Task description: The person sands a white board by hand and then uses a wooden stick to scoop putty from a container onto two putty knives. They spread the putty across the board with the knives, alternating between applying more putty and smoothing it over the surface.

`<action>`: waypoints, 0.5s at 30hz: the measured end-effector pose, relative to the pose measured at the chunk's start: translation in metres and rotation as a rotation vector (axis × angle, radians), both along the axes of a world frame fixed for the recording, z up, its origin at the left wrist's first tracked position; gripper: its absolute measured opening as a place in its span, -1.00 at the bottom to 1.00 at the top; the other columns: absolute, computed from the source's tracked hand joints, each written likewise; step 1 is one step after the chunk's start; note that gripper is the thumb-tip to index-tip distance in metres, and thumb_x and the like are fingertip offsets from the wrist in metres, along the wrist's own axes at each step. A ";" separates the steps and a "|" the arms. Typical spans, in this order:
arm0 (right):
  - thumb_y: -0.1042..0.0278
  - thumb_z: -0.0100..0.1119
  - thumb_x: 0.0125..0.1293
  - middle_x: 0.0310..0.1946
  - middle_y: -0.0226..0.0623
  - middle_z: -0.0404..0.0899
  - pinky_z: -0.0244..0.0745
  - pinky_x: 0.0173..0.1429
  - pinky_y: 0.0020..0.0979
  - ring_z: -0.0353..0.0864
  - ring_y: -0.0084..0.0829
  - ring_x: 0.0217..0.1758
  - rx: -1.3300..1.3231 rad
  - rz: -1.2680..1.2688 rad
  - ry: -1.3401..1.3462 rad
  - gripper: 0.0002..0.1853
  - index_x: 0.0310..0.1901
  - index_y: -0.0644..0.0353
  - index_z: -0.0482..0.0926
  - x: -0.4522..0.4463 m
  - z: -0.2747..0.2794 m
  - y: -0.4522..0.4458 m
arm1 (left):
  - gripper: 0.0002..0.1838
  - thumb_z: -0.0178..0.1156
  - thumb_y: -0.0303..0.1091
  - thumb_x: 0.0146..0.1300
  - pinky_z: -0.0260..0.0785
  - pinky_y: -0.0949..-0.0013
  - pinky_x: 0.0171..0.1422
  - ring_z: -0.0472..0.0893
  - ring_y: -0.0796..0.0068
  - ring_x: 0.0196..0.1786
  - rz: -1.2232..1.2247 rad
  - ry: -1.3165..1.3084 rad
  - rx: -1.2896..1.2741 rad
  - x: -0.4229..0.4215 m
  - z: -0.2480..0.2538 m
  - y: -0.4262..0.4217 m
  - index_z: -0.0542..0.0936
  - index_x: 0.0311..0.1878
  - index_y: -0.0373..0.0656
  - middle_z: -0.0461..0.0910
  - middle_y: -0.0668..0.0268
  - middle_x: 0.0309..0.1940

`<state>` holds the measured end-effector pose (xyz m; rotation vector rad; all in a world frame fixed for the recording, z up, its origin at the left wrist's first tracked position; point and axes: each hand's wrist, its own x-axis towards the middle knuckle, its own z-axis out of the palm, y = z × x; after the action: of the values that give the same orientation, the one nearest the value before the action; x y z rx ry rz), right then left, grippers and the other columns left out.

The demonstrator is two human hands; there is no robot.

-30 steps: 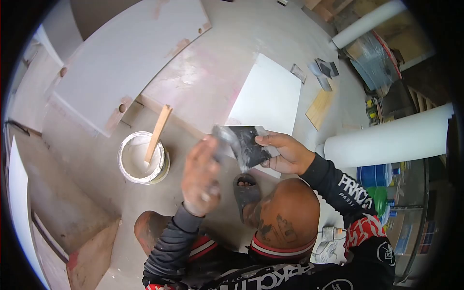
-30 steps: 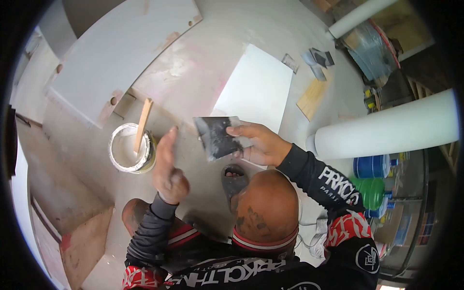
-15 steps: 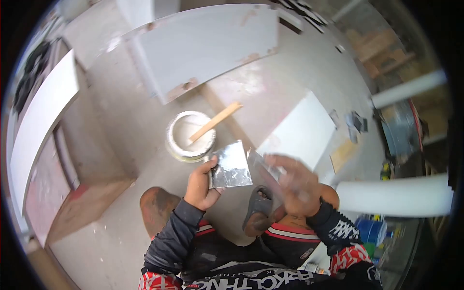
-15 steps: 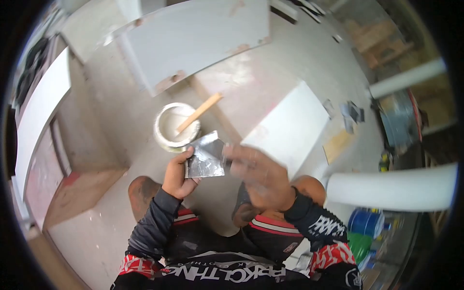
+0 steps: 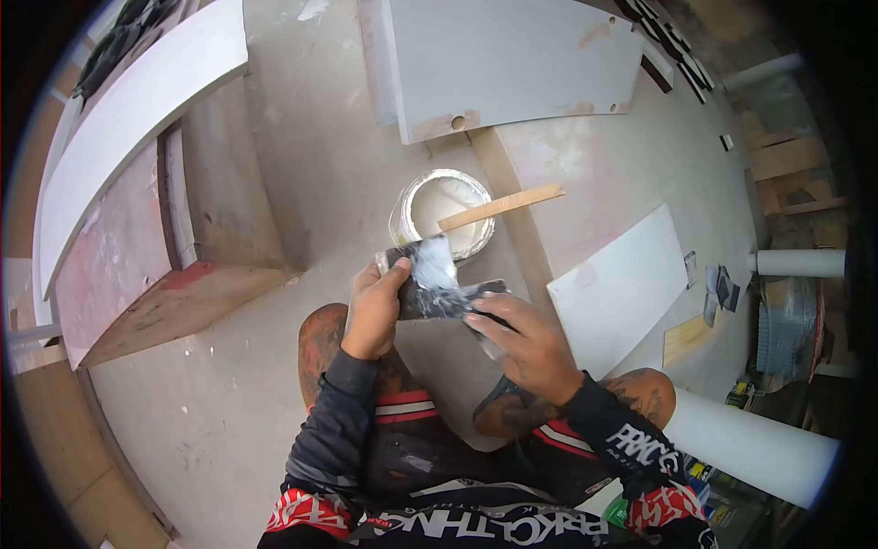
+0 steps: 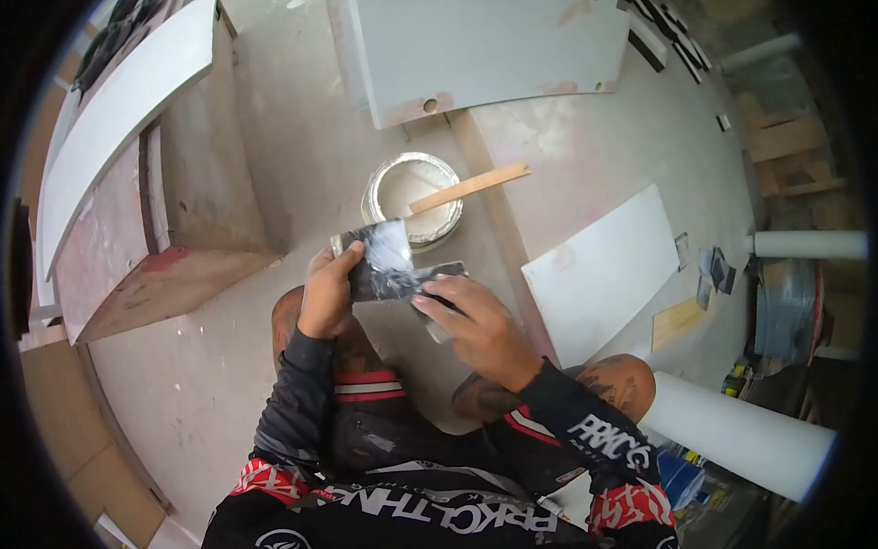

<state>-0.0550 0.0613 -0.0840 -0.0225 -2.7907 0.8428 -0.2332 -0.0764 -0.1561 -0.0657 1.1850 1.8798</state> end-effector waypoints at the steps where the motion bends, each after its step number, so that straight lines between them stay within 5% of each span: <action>1: 0.72 0.06 0.08 0.11 -0.07 0.53 0.43 0.31 -0.18 0.53 -0.03 0.19 -0.007 -0.003 -0.006 -0.50 0.11 0.23 0.59 -0.006 -0.009 -0.002 | -0.76 0.07 -0.38 0.42 0.49 0.45 -0.14 0.59 0.62 -0.27 -0.003 -0.006 -0.007 0.000 0.000 -0.004 0.53 0.02 -0.34 0.62 0.35 -0.24; 3: 0.66 0.10 0.09 0.08 -0.08 0.55 0.45 0.28 -0.17 0.54 -0.04 0.17 -0.064 -0.120 -0.043 -0.52 0.12 0.22 0.58 -0.014 -0.038 0.000 | -0.75 0.08 -0.38 0.42 0.49 0.45 -0.12 0.60 0.61 -0.26 -0.198 0.067 -0.081 -0.006 0.004 -0.015 0.54 0.02 -0.35 0.63 0.34 -0.24; 8: 0.48 0.09 0.35 0.07 -0.16 0.56 0.52 0.05 -0.28 0.59 -0.14 0.09 -0.344 -0.631 -0.197 -0.67 0.14 0.21 0.52 -0.025 -0.077 0.028 | -0.76 0.09 -0.39 0.39 0.54 0.40 -0.21 0.66 0.49 -0.32 0.001 -0.036 -0.060 -0.025 -0.008 -0.035 0.56 -0.01 -0.34 0.66 0.28 -0.25; 10: 0.40 0.05 0.44 0.05 -0.29 0.57 0.51 -0.02 -0.26 0.62 -0.29 0.02 -1.409 -0.861 -0.025 -0.71 0.15 0.20 0.50 -0.036 -0.079 0.030 | -0.77 0.08 -0.38 0.40 0.56 0.37 -0.27 0.67 0.46 -0.35 0.052 -0.012 -0.074 -0.027 -0.014 -0.037 0.55 -0.02 -0.33 0.66 0.27 -0.26; 15: 0.36 0.09 0.43 -0.01 -0.30 0.58 0.59 -0.04 -0.17 0.64 -0.35 -0.05 -1.607 -0.906 -0.029 -0.67 0.18 0.20 0.45 -0.040 -0.124 0.038 | -0.78 0.06 -0.33 0.41 0.58 0.29 -0.44 0.67 0.41 -0.42 0.131 0.009 -0.040 -0.029 -0.007 -0.027 0.51 -0.04 -0.28 0.64 0.22 -0.25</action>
<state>-0.0954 0.0989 -0.2080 -1.3088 -1.0644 2.2516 -0.2617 -0.1033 -0.1635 -0.1606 1.2507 1.9722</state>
